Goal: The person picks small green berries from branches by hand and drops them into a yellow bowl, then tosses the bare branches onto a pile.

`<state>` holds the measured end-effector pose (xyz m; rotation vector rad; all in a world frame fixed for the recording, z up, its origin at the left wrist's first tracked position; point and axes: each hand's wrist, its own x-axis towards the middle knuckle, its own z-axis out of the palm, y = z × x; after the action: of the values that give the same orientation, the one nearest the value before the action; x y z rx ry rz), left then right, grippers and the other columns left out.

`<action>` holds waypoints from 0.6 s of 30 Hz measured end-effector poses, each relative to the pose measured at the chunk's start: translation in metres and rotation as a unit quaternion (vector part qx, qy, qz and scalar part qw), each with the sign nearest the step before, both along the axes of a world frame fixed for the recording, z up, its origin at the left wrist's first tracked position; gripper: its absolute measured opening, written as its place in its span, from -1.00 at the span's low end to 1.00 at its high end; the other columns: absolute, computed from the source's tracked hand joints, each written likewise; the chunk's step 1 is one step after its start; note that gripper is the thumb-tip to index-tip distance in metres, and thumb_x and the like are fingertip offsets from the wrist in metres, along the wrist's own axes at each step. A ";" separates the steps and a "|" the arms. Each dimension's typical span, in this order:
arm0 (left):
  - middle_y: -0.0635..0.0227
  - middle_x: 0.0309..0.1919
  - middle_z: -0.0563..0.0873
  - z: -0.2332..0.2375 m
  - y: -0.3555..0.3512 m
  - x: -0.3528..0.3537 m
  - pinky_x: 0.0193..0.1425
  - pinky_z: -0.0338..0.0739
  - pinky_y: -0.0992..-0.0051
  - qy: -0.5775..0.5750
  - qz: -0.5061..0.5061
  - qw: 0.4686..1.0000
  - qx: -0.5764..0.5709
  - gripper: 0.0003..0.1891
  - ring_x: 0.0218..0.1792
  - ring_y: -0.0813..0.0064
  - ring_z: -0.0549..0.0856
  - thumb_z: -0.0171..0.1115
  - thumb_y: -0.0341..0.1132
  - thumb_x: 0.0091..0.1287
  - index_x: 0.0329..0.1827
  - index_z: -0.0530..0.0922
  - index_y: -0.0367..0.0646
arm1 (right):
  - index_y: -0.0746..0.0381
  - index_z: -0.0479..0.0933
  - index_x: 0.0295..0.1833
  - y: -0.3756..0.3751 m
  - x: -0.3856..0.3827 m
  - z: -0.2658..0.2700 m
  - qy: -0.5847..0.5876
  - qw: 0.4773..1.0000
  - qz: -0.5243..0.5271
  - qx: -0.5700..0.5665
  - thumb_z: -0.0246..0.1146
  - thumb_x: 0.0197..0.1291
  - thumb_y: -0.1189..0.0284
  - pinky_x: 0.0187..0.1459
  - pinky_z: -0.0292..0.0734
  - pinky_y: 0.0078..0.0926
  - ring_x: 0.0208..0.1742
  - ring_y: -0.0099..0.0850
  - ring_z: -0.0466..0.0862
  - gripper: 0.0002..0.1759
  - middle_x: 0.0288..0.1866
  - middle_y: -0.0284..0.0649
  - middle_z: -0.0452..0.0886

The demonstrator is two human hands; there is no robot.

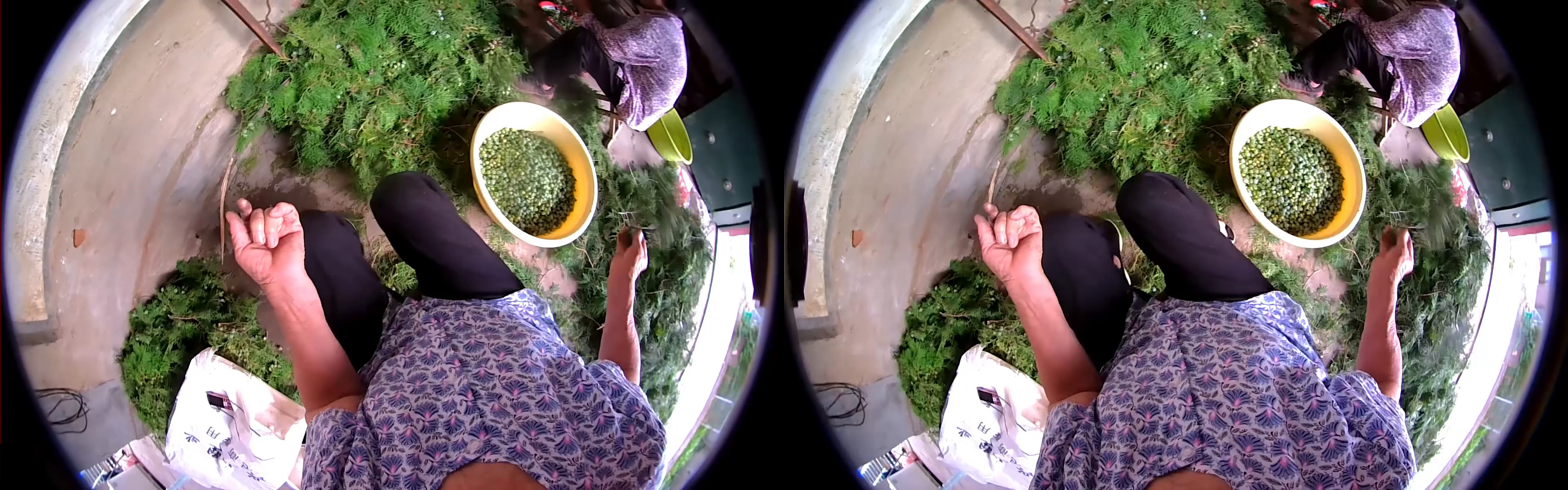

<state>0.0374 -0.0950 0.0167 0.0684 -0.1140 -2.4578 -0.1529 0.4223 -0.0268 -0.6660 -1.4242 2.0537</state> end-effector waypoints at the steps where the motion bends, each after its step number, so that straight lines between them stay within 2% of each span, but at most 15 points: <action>1: 0.53 -0.89 0.16 0.000 0.001 0.000 -0.19 0.32 0.47 0.002 0.000 1.000 0.002 -0.63 -0.80 0.64 0.07 -0.06 -0.14 0.38 -0.29 0.58 -0.30 | 0.34 0.51 -0.31 0.038 -0.004 -0.024 -0.023 0.998 -0.062 0.024 0.20 0.14 0.49 -0.36 0.55 -0.57 -0.47 -0.46 0.55 -0.89 -0.41 -0.20 0.56; 3: 0.53 -0.89 0.17 -0.010 -0.007 -0.003 -0.20 0.32 0.48 -0.005 0.001 1.000 -0.002 -0.63 -0.81 0.64 0.06 -0.06 -0.14 0.38 -0.28 0.58 -0.29 | 0.36 0.52 -0.20 0.088 -0.007 -0.080 -0.150 0.984 -0.035 0.094 0.19 0.12 0.53 -0.28 0.61 -0.51 -0.39 -0.40 0.60 -0.85 -0.31 -0.16 0.57; 5: 0.53 -0.89 0.16 -0.013 -0.010 -0.009 -0.22 0.33 0.48 -0.011 0.000 1.000 0.004 -0.62 -0.81 0.64 0.06 -0.07 -0.14 0.39 -0.28 0.57 -0.29 | 0.35 0.47 -0.06 0.034 0.000 -0.083 -0.204 0.974 0.028 0.091 0.17 0.15 0.53 -0.47 0.49 -0.55 -0.41 -0.42 0.59 -0.77 -0.37 -0.19 0.57; 7: 0.53 -0.88 0.16 -0.011 -0.012 -0.016 -0.22 0.33 0.47 -0.037 0.000 0.999 0.007 -0.62 -0.81 0.64 0.07 -0.07 -0.13 0.39 -0.30 0.57 -0.28 | 0.36 0.46 -0.04 -0.033 0.006 -0.073 -0.196 0.973 0.107 0.065 0.15 0.13 0.58 -0.45 0.51 -0.52 -0.42 -0.40 0.59 -0.75 -0.37 -0.20 0.56; 9: 0.50 -0.86 0.21 -0.008 -0.014 -0.027 -0.24 0.37 0.44 -0.044 -0.009 0.999 -0.011 -0.66 -0.81 0.60 0.13 -0.08 -0.13 0.40 -0.28 0.54 -0.22 | 0.36 0.46 -0.02 -0.073 -0.002 -0.086 -0.211 0.955 0.206 0.014 0.14 0.12 0.58 -0.39 0.54 -0.48 -0.38 -0.39 0.60 -0.73 -0.34 -0.21 0.57; 15: 0.55 -0.87 0.18 -0.014 -0.038 -0.105 -0.34 0.36 0.46 -0.100 -0.045 0.994 -0.013 -0.69 -0.82 0.62 0.13 -0.08 -0.13 0.40 -0.30 0.53 -0.15 | 0.40 0.48 -0.05 -0.209 -0.035 -0.067 -0.227 0.867 0.439 0.067 0.13 0.12 0.50 -0.32 0.54 -0.49 -0.39 -0.42 0.58 -0.71 -0.35 -0.22 0.56; 17: 0.56 -0.85 0.19 -0.023 -0.053 -0.141 -0.35 0.36 0.47 -0.134 -0.057 0.989 -0.003 -0.74 -0.81 0.63 0.15 -0.02 -0.16 0.38 -0.33 0.52 -0.13 | 0.39 0.49 -0.06 -0.239 -0.057 -0.083 -0.202 0.817 0.530 0.105 0.14 0.11 0.50 -0.36 0.53 -0.53 -0.38 -0.43 0.59 -0.72 -0.34 -0.21 0.56; 18: 0.57 -0.85 0.19 -0.029 -0.060 -0.158 -0.35 0.36 0.47 -0.160 -0.059 0.985 -0.004 -0.75 -0.81 0.63 0.15 -0.01 -0.16 0.38 -0.33 0.52 -0.12 | 0.39 0.49 -0.07 -0.256 -0.066 -0.088 -0.225 0.809 0.531 0.111 0.13 0.12 0.49 -0.39 0.53 -0.53 -0.38 -0.43 0.59 -0.73 -0.33 -0.20 0.56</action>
<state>-0.1203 -0.1550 -0.0121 0.4652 -0.2745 -2.5452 -0.2188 0.1663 -0.1145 -0.2335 -2.7193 2.4996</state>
